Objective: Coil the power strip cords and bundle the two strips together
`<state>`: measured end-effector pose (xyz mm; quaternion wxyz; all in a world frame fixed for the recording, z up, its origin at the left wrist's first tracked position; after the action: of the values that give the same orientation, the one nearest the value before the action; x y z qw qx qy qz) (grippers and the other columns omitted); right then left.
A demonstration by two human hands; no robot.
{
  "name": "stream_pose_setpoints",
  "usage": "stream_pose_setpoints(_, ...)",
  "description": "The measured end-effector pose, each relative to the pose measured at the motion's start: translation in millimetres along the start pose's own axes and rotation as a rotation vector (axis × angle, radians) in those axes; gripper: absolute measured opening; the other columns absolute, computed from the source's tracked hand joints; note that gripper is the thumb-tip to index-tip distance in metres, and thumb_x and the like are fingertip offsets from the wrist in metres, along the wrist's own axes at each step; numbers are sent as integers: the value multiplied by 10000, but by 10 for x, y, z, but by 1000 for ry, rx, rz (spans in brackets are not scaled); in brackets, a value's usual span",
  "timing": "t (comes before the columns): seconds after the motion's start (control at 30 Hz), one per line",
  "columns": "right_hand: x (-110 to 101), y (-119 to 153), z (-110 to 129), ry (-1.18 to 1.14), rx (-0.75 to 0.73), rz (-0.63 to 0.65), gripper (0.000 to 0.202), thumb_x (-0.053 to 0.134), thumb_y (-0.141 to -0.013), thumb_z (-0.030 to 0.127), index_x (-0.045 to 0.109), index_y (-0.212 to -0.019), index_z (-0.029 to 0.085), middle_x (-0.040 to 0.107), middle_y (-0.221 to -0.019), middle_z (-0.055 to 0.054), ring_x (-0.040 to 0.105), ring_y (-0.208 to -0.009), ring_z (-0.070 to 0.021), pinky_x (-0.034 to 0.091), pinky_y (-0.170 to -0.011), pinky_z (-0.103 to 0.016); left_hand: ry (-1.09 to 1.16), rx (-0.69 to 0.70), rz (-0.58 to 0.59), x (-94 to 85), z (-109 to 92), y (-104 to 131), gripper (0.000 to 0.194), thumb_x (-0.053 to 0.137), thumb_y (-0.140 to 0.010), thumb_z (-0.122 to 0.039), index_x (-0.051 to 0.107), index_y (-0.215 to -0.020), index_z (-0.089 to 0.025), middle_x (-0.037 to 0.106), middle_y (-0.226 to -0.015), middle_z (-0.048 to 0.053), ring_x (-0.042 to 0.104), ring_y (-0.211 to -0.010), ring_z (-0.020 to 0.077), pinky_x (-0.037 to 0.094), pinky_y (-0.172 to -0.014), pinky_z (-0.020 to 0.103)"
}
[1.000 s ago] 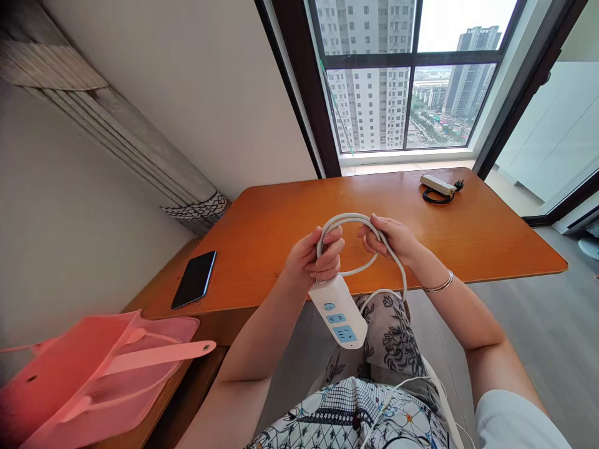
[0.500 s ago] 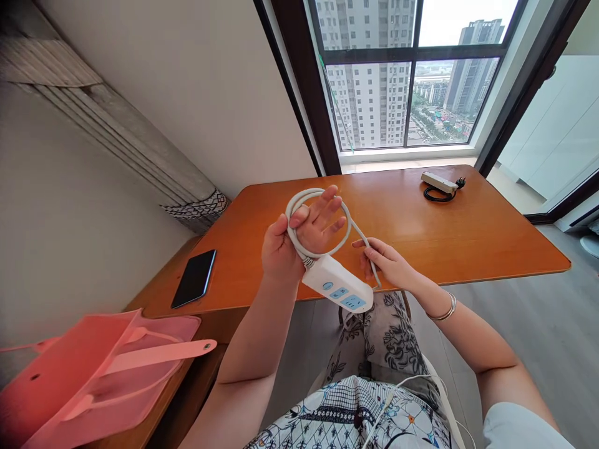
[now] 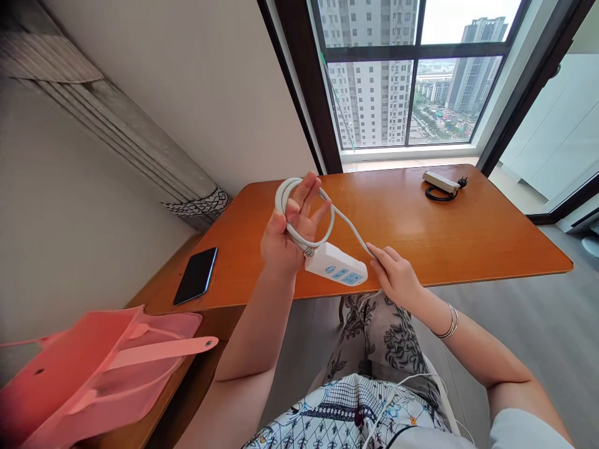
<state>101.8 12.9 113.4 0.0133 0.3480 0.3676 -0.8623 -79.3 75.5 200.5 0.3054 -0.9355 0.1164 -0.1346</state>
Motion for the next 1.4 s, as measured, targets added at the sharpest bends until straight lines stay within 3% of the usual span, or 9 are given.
stream_pose_setpoints(0.1, -87, -134, 147, 127, -75, 25, 371, 406, -1032, 256, 594, -1340, 166, 599, -807, -38, 564, -633, -141, 488, -606, -257, 7, 36, 28, 35, -3, 14, 401, 564, -894, -646, 594, -814, -254, 621, -1404, 5, 375, -1499, 282, 394, -1169, 529)
stream_pose_setpoints(0.23, -96, -313, 448, 297, -219, 165, 362, 400, -1023, 236, 634, -1274, 123, 606, -788, -43, 544, -608, -130, 421, -570, -248, -27, 39, 125, 134, -16, 36, 376, 602, -900, -611, 640, -924, -238, 513, -1537, 47, 405, -1486, 315, 373, -1196, 517)
stream_pose_setpoints(0.43, -2, -471, 799, 334, -303, 437, 290, 441, -983, 201, 662, -1156, 130, 632, -833, -65, 581, -703, -148, 388, -593, -259, -12, -112, 296, 310, 43, 88, 432, 625, -890, -595, 645, -1086, -210, 419, -1608, 125, 711, -1136, 288, 616, -853, 362)
stream_pose_setpoints(0.57, -25, -515, 900, 293, -312, 454, 265, 403, -1011, 216, 655, -1053, 146, 641, -862, -70, 581, -711, -143, 392, -605, -261, 0, -140, 301, 352, 51, 114, 449, 631, -880, -603, 651, -1068, -195, 441, -1591, 144, 758, -978, 250, 627, -741, 321)
stream_pose_setpoints(0.77, -60, -528, 985, 224, -320, 346, 184, 417, -996, 195, 597, -972, 165, 681, -983, -112, 640, -792, -164, 417, -624, -266, -23, -69, 313, 381, 31, 170, 367, 571, -937, -568, 611, -915, -204, 514, -1533, 104, 720, -742, 127, 587, -620, 279)
stream_pose_setpoints(0.97, -111, -590, 876, -57, -104, 273, 118, 515, -923, 174, 478, -1031, 204, 676, -893, -38, 595, -659, -126, 381, -571, -240, -109, -12, 380, 367, 119, 180, 395, 486, -979, -577, 524, -916, -189, 714, -1242, 143, 506, -470, 36, 412, -430, 227)
stream_pose_setpoints(1.17, 161, -400, 535, -427, 193, 499, 416, 619, -881, 223, 387, -1226, 219, 650, -915, -2, 596, -732, -128, 486, -671, -259, -393, 128, 301, 200, -12, 157, 339, 418, -1021, -515, 463, -897, -203, 744, -884, 50, 501, -430, 50, 371, -418, 212)
stream_pose_setpoints(1.3, 321, -195, 463, -333, 125, 749, 120, 622, -911, 259, 535, -961, 193, 644, -875, -19, 590, -770, -148, 483, -715, -283, -507, 132, 319, 218, 31, 206, 334, 437, -1016, -504, 474, -876, -204, 718, -785, 30, 488, -449, 60, 380, -454, 222)
stream_pose_setpoints(1.4, 175, -212, 509, -179, -4, 659, 86, 521, -965, 211, 593, -979, 166, 634, -872, -46, 570, -723, -146, 465, -656, -273, -423, 12, 240, 173, 162, 202, 364, 446, -1000, -552, 448, -864, -214, 679, -706, 1, 463, -431, 64, 356, -433, 219)
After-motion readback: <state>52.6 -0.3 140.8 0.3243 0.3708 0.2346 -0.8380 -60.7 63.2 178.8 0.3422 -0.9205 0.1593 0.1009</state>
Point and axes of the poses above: each hand's wrist, its own y-axis away from the middle knuckle, its own x-axis out of the palm, z = x × y, the point moved 9 cm from there along -y, towards the middle knuckle
